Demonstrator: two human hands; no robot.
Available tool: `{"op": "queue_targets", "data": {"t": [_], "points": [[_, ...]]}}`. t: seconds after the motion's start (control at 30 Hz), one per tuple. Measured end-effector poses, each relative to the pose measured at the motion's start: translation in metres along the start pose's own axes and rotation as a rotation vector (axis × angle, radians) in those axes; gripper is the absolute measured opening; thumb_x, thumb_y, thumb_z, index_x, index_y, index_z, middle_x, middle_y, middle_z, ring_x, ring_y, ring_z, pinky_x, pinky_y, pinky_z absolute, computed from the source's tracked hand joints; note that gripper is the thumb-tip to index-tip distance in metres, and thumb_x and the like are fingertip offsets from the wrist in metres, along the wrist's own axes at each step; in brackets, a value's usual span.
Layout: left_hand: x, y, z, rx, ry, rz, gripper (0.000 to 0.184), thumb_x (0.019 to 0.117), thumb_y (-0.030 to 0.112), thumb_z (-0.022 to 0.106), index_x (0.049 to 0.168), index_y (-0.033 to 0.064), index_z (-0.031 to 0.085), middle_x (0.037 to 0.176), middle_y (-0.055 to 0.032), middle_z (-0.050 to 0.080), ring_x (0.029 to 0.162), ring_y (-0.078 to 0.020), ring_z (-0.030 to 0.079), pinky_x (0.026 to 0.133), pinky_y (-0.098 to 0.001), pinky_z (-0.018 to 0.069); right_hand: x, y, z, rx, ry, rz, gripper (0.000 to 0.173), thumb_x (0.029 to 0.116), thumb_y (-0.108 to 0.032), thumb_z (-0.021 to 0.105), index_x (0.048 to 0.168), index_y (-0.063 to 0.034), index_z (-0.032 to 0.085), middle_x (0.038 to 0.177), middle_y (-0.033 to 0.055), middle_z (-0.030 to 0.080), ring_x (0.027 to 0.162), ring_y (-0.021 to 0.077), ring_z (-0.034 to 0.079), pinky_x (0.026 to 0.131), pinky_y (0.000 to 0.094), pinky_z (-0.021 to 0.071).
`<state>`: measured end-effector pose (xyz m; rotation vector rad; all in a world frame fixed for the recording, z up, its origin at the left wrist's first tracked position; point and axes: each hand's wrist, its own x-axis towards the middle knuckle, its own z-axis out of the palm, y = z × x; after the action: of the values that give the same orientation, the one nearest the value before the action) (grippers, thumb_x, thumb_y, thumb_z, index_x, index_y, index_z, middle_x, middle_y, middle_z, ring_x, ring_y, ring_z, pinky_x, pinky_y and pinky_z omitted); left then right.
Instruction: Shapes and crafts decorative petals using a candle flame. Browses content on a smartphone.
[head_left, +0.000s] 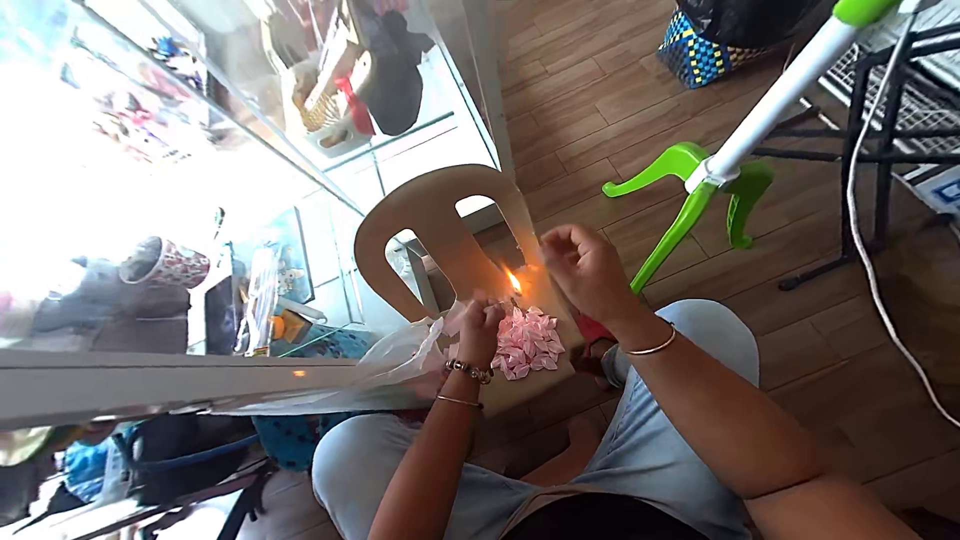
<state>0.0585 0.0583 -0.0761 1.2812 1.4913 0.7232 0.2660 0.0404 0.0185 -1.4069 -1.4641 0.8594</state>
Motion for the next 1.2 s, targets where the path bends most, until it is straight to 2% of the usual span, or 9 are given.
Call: {"op": "queue_targets", "data": {"t": [0.1,0.27,0.4,0.57,0.7,0.83,0.97,1.1,1.2], "points": [[0.020,-0.016,0.018,0.048,0.030,-0.198,0.028,0.1086,0.016,0.049,0.126,-0.0028,0.060,0.103,-0.0162,0.066,0.092,-0.0223,0.065,0.083,-0.0421,0.0545,-0.003,-0.001,-0.014,0.125,0.146,0.063,0.033,0.1060,-0.034,0.055,0.124,-0.0061,0.058,0.102,0.0127,0.064,0.077,0.0206,0.063,0.063,0.0362,0.0544],[0.042,-0.025,0.044,0.111,0.055,-0.314,0.033,0.1095,0.018,0.047,0.133,-0.0043,0.056,0.116,-0.0219,0.064,0.100,-0.0276,0.064,0.087,-0.0441,0.0537,0.002,0.004,-0.019,0.190,0.217,0.070,0.034,0.1052,-0.032,0.056,0.125,-0.0047,0.057,0.103,0.0133,0.064,0.078,0.0211,0.064,0.063,0.0361,0.0548],[0.053,-0.028,0.053,0.137,0.077,-0.324,0.030,0.1101,0.018,0.046,0.130,-0.0020,0.058,0.105,-0.0173,0.065,0.086,-0.0217,0.063,0.076,-0.0379,0.0531,0.005,0.004,-0.020,0.222,0.238,0.080,0.029,0.1035,-0.029,0.059,0.121,-0.0052,0.059,0.101,0.0117,0.064,0.074,0.0195,0.062,0.060,0.0335,0.0528],[0.061,-0.024,0.056,0.219,0.092,-0.338,0.030,0.1103,0.018,0.046,0.128,-0.0023,0.059,0.095,-0.0145,0.063,0.076,-0.0190,0.058,0.072,-0.0359,0.0508,0.014,0.004,-0.017,0.267,0.239,0.029,0.027,0.1031,-0.023,0.059,0.121,-0.0030,0.060,0.108,0.0127,0.063,0.085,0.0199,0.063,0.069,0.0350,0.0539],[0.063,-0.023,0.058,0.216,0.097,-0.320,0.027,0.1095,0.018,0.048,0.124,-0.0013,0.060,0.088,-0.0114,0.061,0.070,-0.0159,0.054,0.066,-0.0331,0.0483,0.016,0.002,-0.017,0.287,0.230,0.048,0.025,0.1034,-0.023,0.059,0.120,-0.0037,0.060,0.108,0.0118,0.062,0.084,0.0193,0.062,0.068,0.0340,0.0526],[0.061,-0.022,0.059,0.246,0.093,-0.260,0.025,0.1080,0.018,0.051,0.123,0.0002,0.061,0.087,-0.0107,0.060,0.069,-0.0155,0.052,0.066,-0.0332,0.0472,0.016,-0.001,-0.018,0.275,0.216,0.057,0.025,0.1032,-0.022,0.059,0.120,-0.0031,0.060,0.106,0.0118,0.062,0.085,0.0201,0.061,0.069,0.0350,0.0522],[0.061,-0.021,0.060,0.273,0.097,-0.272,0.028,0.1082,0.020,0.051,0.126,-0.0002,0.059,0.090,-0.0125,0.061,0.070,-0.0174,0.054,0.068,-0.0354,0.0494,0.007,-0.004,-0.022,0.279,0.215,0.082,0.027,0.1023,-0.026,0.061,0.119,-0.0050,0.060,0.102,0.0110,0.061,0.079,0.0199,0.060,0.063,0.0333,0.0505],[0.064,-0.023,0.060,0.258,0.103,-0.262,0.027,0.1084,0.020,0.050,0.125,0.0010,0.060,0.087,-0.0104,0.060,0.066,-0.0143,0.052,0.064,-0.0321,0.0478,0.018,0.001,-0.015,0.262,0.214,0.029,0.023,0.1029,-0.021,0.059,0.117,-0.0030,0.062,0.103,0.0113,0.062,0.083,0.0192,0.060,0.068,0.0334,0.0511],[0.065,-0.024,0.059,0.268,0.095,-0.271,0.028,0.1088,0.020,0.050,0.125,-0.0007,0.059,0.088,-0.0111,0.059,0.067,-0.0150,0.052,0.065,-0.0329,0.0480,0.018,0.001,-0.014,0.259,0.212,0.026,0.023,0.1032,-0.022,0.059,0.117,-0.0033,0.061,0.104,0.0113,0.061,0.085,0.0191,0.060,0.068,0.0334,0.0512]]}}
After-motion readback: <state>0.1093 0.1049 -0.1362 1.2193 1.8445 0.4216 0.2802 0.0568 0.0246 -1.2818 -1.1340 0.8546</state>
